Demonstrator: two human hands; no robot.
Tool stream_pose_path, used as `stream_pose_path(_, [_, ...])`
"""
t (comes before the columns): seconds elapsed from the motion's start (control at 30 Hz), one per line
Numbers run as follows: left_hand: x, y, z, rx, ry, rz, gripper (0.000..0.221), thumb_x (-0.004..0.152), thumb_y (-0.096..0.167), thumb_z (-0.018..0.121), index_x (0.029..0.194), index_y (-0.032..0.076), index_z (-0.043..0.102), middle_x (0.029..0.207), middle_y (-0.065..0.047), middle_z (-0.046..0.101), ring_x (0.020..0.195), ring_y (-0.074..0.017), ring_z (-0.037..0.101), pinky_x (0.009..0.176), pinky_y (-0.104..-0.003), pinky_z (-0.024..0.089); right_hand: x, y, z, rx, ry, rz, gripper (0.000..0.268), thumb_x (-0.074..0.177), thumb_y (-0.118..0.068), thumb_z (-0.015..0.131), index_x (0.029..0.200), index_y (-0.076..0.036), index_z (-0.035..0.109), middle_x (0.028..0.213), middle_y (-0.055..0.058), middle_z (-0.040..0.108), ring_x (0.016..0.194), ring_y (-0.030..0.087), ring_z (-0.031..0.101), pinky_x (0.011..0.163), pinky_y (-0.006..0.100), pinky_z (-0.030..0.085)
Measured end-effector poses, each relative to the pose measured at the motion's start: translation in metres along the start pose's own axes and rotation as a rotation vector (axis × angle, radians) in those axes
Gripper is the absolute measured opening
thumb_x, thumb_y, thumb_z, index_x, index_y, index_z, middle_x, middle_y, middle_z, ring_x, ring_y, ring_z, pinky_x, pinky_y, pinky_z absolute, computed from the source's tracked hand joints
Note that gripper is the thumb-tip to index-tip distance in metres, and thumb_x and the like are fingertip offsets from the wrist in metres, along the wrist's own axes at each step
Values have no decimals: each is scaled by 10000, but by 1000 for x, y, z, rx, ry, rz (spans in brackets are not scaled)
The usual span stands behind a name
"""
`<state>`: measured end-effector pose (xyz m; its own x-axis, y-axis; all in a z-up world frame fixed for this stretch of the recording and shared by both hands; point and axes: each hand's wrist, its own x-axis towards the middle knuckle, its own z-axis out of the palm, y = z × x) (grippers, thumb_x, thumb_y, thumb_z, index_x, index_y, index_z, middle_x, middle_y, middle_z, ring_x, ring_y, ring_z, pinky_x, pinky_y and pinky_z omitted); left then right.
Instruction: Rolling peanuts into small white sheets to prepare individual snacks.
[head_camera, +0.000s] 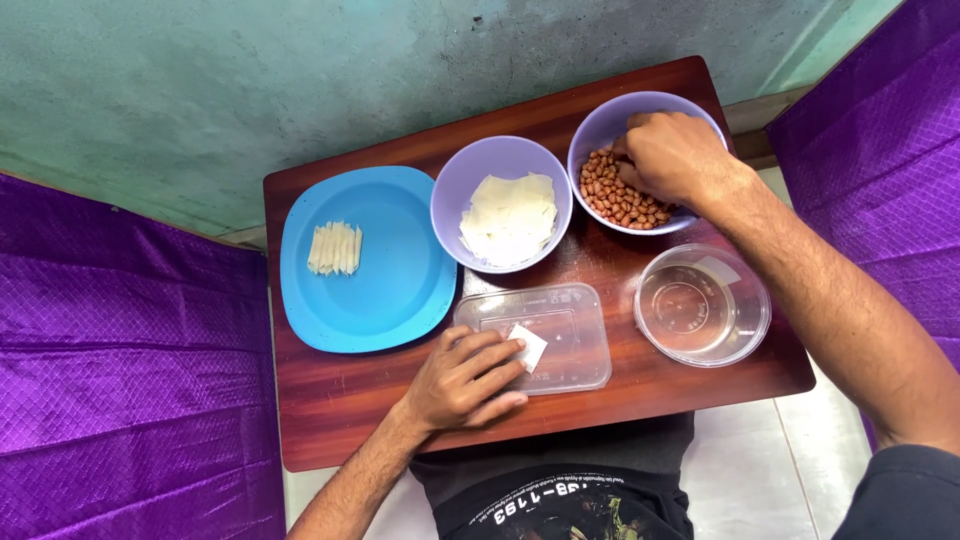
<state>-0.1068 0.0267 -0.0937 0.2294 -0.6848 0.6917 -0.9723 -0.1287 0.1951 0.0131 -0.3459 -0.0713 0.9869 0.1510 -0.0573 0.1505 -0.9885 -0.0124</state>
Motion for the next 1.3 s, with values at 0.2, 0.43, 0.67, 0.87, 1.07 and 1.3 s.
stream_pose_path(0.2, [-10,-3,7,45,131,14,132,944,219,714,876,116,761,1007,-77,759,870,-249,708,765,-370,534,-23,-5,-21,148,125,-39,380,1031,-303,510,981,-15,753,944,198,730,874,433,750,740,531,625])
stream_pose_path(0.43, [-4,-1,6,38,151,37,164,964,206,688,856,98,748,946,-84,742,809,-249,688,724,-364,530,-36,2,-20,234,191,-67,381,1151,-260,436,1002,-16,688,914,193,686,912,417,744,751,499,627])
stream_pose_path(0.67, [-8,-1,6,58,151,41,116,930,177,714,852,100,753,948,-84,750,788,-239,686,705,-362,534,-35,7,-1,290,181,-97,108,997,-120,660,914,-108,728,917,88,725,957,329,750,802,435,619])
stream_pose_path(0.87, [-1,2,-3,52,195,34,207,1014,155,621,892,103,781,803,-39,711,725,-201,663,728,-344,518,-32,-8,-18,316,150,-88,115,928,-112,693,987,-110,792,953,125,757,963,351,750,826,461,618])
stream_pose_path(1.07, [-12,-1,2,63,229,38,227,971,234,717,787,102,734,663,-8,595,675,-188,620,755,-359,507,-21,-18,-12,251,49,-79,184,914,-248,705,1043,-187,821,1001,83,778,1007,324,751,853,453,617])
stream_pose_path(1.3, [-4,-1,0,51,252,29,213,951,225,725,765,120,731,724,-15,653,708,-202,654,737,-359,503,-16,-24,-19,248,-38,-23,196,883,-291,726,1019,-202,836,967,81,783,952,346,760,848,468,618])
